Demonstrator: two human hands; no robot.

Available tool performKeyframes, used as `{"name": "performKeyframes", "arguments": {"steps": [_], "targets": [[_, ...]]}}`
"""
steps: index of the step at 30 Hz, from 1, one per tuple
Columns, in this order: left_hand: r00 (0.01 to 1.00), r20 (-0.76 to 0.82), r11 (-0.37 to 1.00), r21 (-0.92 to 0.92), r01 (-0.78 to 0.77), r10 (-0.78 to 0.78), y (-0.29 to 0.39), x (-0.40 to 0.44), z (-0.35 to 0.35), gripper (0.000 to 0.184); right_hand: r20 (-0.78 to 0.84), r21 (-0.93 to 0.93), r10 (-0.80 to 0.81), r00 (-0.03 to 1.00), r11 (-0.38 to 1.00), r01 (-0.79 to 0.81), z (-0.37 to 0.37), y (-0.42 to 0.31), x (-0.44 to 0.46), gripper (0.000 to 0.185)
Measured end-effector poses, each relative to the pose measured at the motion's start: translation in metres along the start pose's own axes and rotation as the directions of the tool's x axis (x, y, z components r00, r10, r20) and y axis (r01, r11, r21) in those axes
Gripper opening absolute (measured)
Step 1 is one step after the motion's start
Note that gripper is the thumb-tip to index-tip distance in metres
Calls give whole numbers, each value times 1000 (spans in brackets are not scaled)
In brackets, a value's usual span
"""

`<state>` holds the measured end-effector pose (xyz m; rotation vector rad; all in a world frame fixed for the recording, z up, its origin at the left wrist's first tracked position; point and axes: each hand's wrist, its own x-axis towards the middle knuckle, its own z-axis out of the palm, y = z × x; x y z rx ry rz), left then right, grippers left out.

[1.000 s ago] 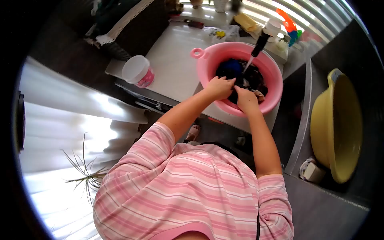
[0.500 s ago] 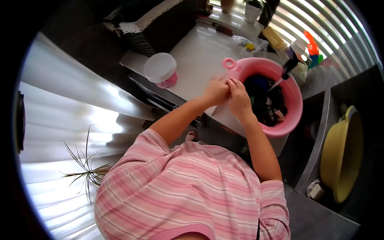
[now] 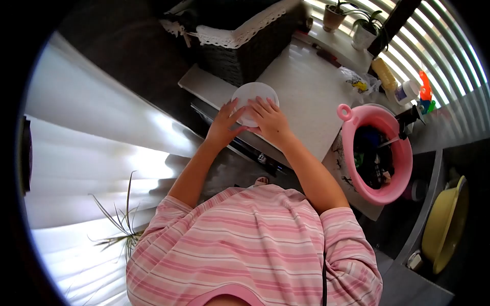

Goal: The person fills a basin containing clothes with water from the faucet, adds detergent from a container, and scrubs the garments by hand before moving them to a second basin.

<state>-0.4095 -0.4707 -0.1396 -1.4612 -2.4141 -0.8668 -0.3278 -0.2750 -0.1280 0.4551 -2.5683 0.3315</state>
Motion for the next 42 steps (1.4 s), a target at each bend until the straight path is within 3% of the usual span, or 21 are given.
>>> {"name": "performKeyframes", "arguments": {"steps": [11, 16, 20, 23, 25, 26, 28, 29, 31, 32, 34, 35, 37, 38, 39, 41, 42], "targets": [[950, -115, 924, -224, -310, 291, 54, 68, 90, 60, -108, -262, 142, 984, 951, -166, -73, 33, -93, 42], [893, -181, 904, -45, -425, 411, 82, 72, 105, 54, -153, -340, 148, 977, 921, -193, -93, 28, -122, 34], [890, -203, 903, -52, -426, 408, 87, 87, 96, 50, -233, -273, 146, 961, 939, -209, -111, 30, -111, 30], [917, -256, 923, -158, -352, 306, 100, 118, 74, 40, -309, -247, 141, 941, 943, -222, -126, 47, -93, 26], [946, -250, 962, -127, -242, 206, 104, 145, 63, 26, -326, -188, 332, 885, 895, -405, -137, 60, -79, 21], [946, -250, 961, -127, -244, 207, 102, 160, 62, 26, -328, -189, 333, 884, 894, -407, -137, 72, -72, 21], [962, -216, 974, -117, -194, 166, 92, 189, 64, 18, -519, 0, 450, 727, 850, -526, -135, 97, -55, 17], [962, -215, 973, -119, -196, 168, 87, 202, 68, 18, -519, -2, 451, 726, 849, -528, -136, 108, -51, 17], [995, -87, 953, -302, 20, -48, 72, 229, 83, 24, -469, 168, 621, 628, 761, -627, -135, 131, -44, 18], [995, -88, 953, -302, 18, -47, 60, 243, 101, 24, -471, 168, 620, 628, 761, -626, -132, 143, -43, 18], [977, 10, 796, -577, 180, -214, 39, 259, 133, 29, -474, 227, 745, 469, 618, -753, -116, 164, -44, 21], [976, 7, 797, -576, 180, -216, 36, 260, 140, 29, -474, 228, 744, 471, 620, -751, -107, 172, -46, 21], [817, 345, 520, -641, 565, -461, 43, 259, 143, 35, -403, 218, 860, 314, 423, -880, -89, 182, -52, 27], [765, 429, 423, -650, 631, -481, 39, 257, 149, 37, -353, 186, 882, 313, 393, -900, -81, 185, -57, 29], [764, 430, 422, -650, 632, -482, 38, 256, 153, 37, -351, 186, 883, 312, 393, -901, -75, 188, -59, 29], [613, 575, 240, -593, 768, -542, 37, 251, 160, 39, -122, -102, 945, 302, 291, -951, -65, 197, -63, 31], [612, 576, 239, -592, 770, -542, 32, 249, 166, 39, -120, -102, 946, 301, 290, -951, -66, 197, -62, 31]]}}
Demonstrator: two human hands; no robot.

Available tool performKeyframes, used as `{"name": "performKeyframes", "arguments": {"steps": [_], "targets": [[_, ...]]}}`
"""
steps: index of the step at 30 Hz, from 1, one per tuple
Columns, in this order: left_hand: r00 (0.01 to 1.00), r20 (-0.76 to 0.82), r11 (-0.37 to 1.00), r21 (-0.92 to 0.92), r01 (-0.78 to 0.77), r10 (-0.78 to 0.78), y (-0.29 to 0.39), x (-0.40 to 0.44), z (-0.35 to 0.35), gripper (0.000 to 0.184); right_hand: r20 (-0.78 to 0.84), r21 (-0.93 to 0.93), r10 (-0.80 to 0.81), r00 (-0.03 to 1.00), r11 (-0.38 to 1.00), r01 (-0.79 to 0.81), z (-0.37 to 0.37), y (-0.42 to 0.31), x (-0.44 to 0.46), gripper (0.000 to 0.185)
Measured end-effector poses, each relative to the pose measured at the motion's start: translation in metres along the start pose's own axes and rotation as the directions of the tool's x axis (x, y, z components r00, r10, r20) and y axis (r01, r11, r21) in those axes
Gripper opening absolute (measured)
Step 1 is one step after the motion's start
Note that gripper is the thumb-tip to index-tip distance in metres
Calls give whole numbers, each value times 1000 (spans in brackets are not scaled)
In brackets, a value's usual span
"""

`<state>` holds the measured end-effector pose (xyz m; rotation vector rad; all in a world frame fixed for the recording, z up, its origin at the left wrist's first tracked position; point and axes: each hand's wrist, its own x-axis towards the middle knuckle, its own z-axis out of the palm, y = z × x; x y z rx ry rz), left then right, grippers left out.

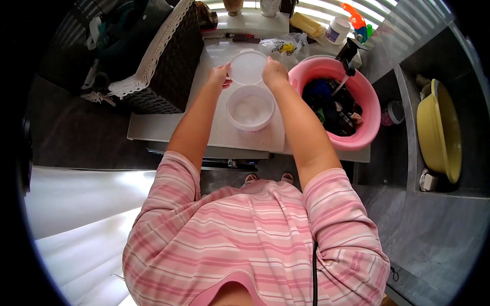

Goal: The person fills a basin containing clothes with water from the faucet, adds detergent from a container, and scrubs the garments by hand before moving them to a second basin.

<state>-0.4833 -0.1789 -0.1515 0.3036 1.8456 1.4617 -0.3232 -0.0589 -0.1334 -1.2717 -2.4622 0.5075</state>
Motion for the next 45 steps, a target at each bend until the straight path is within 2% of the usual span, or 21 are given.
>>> {"name": "performKeyframes", "arguments": {"steps": [2, 3, 5, 6, 8, 9, 11, 12, 13, 14, 15, 17, 18, 20, 21, 23, 26, 33, 36, 41, 45], "targets": [[998, 32, 985, 165, 40, -46, -10, 10, -1, 37, 156, -169, -28, 987, 984, 54, -3, -2, -2, 29], [998, 32, 986, 164, 43, -49, -10, 7, -1, 37, 158, -170, -27, 987, 984, 55, -6, -4, -5, 29], [991, 37, 980, 158, 120, -128, -9, 2, -2, 37, 51, -368, -129, 990, 919, 139, -13, -7, -14, 24], [991, 35, 980, 157, 125, -132, -3, 1, -2, 37, 56, -368, -129, 990, 919, 140, -19, -11, -17, 24], [998, -44, 993, 116, -35, 40, 6, -3, -2, 34, -256, -249, -434, 864, 893, 375, -36, -16, -27, 22], [998, -44, 993, 114, -29, 34, 10, -5, -4, 34, -250, -249, -434, 866, 893, 375, -45, -19, -34, 22], [945, -108, 950, 88, -301, 309, 14, -10, -7, 26, -188, -126, -640, 745, 768, 628, -61, -23, -50, 20], [946, -107, 951, 87, -297, 305, 14, -14, -8, 26, -184, -125, -639, 747, 769, 627, -64, -24, -59, 20], [883, -160, 891, 198, -409, 441, 14, -20, -9, 23, 85, -65, -657, 749, 747, 662, -66, -26, -67, 16], [797, -194, 806, 314, -502, 572, 15, -25, -10, 20, 345, 4, -640, 687, 733, 681, -68, -28, -72, 13], [797, -191, 805, 314, -504, 573, 18, -37, -9, 20, 343, 3, -639, 688, 734, 679, -60, -26, -77, 13], [610, -183, 613, 472, -633, 771, 22, -66, -2, 17, 499, -163, -580, 644, 667, 727, -37, -18, -88, 22], [609, -177, 610, 472, -637, 773, 19, -75, 1, 17, 496, -165, -577, 649, 671, 723, -37, -23, -94, 22], [459, -11, 400, 508, -763, 889, 16, -89, 7, 15, 598, -330, -456, 659, 609, 721, -41, -39, -105, 35], [457, -9, 398, 508, -764, 889, 14, -94, 9, 15, 596, -331, -456, 661, 610, 720, -39, -44, -109, 35], [329, 97, 229, 537, -812, 939, 11, -103, 12, 14, 632, -332, -397, 665, 638, 695, -38, -50, -113, 41], [341, 79, 248, 537, -807, 937, 3, -104, 13, 12, 538, -346, -476, 695, 627, 698, -23, -41, -116, 40], [338, 47, 261, 538, -802, 940, -11, -99, 8, 10, 521, -340, -420, 744, 697, 631, -11, -37, -114, 28], [338, 52, 258, 542, -800, 940, -13, -100, 6, 11, 547, -382, -387, 742, 673, 633, -7, -34, -115, 28], [334, 46, 259, 534, -805, 941, -16, -101, 4, 11, 482, -341, -288, 827, 808, 480, 3, -35, -116, 27], [373, 18, 309, 522, -795, 928, -17, -106, 1, 13, 556, -296, -178, 812, 870, 394, -11, -45, -115, 26]]}}
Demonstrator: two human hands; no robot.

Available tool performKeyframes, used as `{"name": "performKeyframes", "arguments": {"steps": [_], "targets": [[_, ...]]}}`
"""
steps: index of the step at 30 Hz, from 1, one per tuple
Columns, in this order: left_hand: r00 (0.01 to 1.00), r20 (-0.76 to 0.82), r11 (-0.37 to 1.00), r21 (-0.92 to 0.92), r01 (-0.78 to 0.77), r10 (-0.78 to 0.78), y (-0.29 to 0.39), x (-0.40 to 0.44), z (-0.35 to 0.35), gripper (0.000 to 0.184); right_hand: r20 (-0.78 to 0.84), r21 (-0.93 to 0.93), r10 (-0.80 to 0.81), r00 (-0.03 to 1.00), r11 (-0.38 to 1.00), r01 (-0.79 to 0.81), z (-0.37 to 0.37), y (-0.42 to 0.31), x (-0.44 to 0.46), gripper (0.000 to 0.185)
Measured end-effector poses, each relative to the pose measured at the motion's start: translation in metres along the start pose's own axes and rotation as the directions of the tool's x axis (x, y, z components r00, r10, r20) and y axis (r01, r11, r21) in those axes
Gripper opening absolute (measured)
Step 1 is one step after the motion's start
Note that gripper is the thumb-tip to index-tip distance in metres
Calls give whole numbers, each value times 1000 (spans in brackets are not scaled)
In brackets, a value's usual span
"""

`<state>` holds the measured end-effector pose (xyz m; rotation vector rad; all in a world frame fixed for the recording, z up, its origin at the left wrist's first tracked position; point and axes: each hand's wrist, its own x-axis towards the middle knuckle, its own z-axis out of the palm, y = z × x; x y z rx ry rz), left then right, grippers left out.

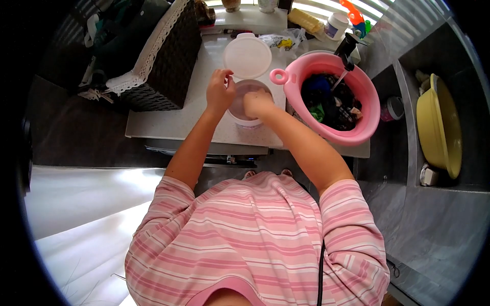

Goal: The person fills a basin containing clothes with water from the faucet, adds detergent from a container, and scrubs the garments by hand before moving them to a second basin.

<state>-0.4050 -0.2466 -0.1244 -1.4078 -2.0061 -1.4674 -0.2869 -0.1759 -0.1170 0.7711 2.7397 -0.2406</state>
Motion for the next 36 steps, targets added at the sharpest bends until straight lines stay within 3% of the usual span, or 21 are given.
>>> {"name": "performKeyframes", "arguments": {"steps": [2, 4, 6, 8, 9, 12, 14, 20, 23, 27, 30, 32, 36], "targets": [[998, 59, 1000, 11, -6, 5, -1, 0, -4, 13, 82, 95, 3, 997, 995, -10, 0, 7, 11, 25], [993, 121, 1000, 20, -13, 10, -1, -1, -11, 13, 54, 133, 14, 998, 991, -22, -2, 11, 10, 23], [890, 390, 966, 3, -257, 235, 0, -3, -20, 13, 25, 171, 26, 999, 985, -30, -6, 12, 4, 21], [853, 473, 968, -2, -251, 222, 8, -6, -25, 15, -363, 7, -92, 927, 995, 102, -14, 10, -13, 17], [808, 552, 970, -6, -243, 206, 10, -8, -26, 17, -362, 9, -91, 928, 995, 102, -12, 12, -15, 17], [809, 564, 963, 84, -257, 167, 10, -12, -24, 18, -480, -23, -174, 860, 982, 186, -7, 18, -18, 13], [802, 577, 968, 73, -241, 156, 10, -12, -22, 17, -595, -60, -263, 759, 957, 284, -3, 21, -18, 9], [790, 594, 966, 83, -246, 151, 7, -14, -18, 13, -662, 2, -309, 683, 910, 414, -4, 36, -20, 7], [781, 609, 965, 97, -245, 137, 12, -14, -19, 13, -632, 25, -285, 721, 922, 386, -9, 38, -25, 6], [746, 656, 953, 138, -271, 116, 14, -11, -19, 13, -636, -33, -346, 690, 905, 423, -6, 45, -23, 8], [800, 597, 928, 259, -266, 63, 15, -10, -14, 14, -646, -70, -289, 707, 944, 322, -21, 52, -31, 14], [803, 592, 936, 242, -256, 67, 15, -7, -13, 13, -530, -104, -244, 812, 969, 223, -30, 57, -37, 16], [794, 602, 930, 235, -282, 89, 21, -5, 0, 11, -515, -256, -330, 791, 940, 225, -23, 64, -33, 22]]}}
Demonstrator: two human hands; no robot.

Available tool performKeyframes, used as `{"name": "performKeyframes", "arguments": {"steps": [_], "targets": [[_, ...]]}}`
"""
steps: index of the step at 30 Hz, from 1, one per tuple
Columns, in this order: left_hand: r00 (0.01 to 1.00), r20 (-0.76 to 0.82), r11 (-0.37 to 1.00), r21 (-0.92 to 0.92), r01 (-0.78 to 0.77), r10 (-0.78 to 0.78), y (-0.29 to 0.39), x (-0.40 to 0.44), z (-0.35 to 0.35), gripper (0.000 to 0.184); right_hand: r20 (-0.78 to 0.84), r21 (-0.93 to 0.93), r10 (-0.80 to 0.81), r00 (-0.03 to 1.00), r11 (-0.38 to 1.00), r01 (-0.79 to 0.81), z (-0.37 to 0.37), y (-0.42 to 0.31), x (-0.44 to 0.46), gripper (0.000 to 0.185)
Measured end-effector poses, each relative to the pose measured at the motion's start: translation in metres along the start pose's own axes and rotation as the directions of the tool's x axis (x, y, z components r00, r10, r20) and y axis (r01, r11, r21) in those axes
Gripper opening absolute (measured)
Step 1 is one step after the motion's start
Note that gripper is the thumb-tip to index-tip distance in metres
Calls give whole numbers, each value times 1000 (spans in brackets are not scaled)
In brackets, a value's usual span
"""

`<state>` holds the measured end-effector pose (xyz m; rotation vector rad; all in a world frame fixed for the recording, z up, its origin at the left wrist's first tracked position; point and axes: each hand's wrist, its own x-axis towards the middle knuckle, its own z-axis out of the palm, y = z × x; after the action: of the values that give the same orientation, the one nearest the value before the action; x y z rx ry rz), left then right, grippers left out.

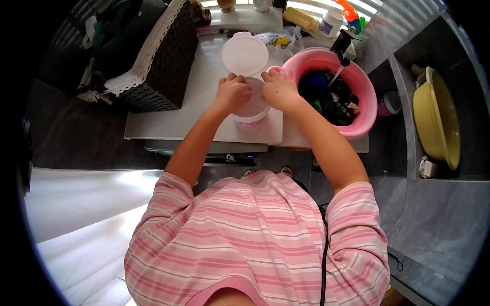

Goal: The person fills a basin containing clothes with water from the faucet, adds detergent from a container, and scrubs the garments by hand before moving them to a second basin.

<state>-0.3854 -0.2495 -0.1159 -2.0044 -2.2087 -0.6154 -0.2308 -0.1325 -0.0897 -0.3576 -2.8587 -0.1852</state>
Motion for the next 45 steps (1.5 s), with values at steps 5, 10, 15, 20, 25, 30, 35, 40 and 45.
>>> {"name": "performKeyframes", "arguments": {"steps": [5, 10, 15, 20, 25, 30, 35, 40, 45], "targets": [[1000, -24, 1000, 15, -16, 16, -1, -2, 6, 12, 135, -70, 61, 989, 996, -52, -2, -12, 0, 23], [992, -119, 999, 2, -34, 34, -11, -4, 4, 11, 22, -6, 74, 997, 997, -74, 1, -15, 5, 10], [944, -319, 989, -145, 37, -82, -25, -11, 9, 7, -45, 29, 89, 995, 996, -88, 4, -10, 4, 6], [886, -448, 974, -226, 22, -124, -29, -16, 18, 7, -35, -31, 104, 994, 994, -105, 5, -24, -3, 6], [853, -448, 928, -357, 103, -267, -43, -25, 32, 8, 48, 153, 239, 970, 958, -244, 12, -36, -5, 11], [853, -428, 914, -385, 127, -299, -42, -29, 34, 8, 160, 242, 313, 936, 907, -345, 10, -34, -2, 15], [849, -426, 904, -407, 130, -314, -42, -29, 36, 7, 198, 335, 451, 870, 803, -492, 16, -24, -1, 17], [853, -420, 906, -404, 130, -309, -41, -29, 33, 8, 303, 542, 544, 783, 577, -611, 21, -1, -5, 20], [821, -446, 886, -439, 145, -356, -29, -22, 20, 8, 432, 859, 622, 653, -63, -508, 10, 12, -27, 16]]}}
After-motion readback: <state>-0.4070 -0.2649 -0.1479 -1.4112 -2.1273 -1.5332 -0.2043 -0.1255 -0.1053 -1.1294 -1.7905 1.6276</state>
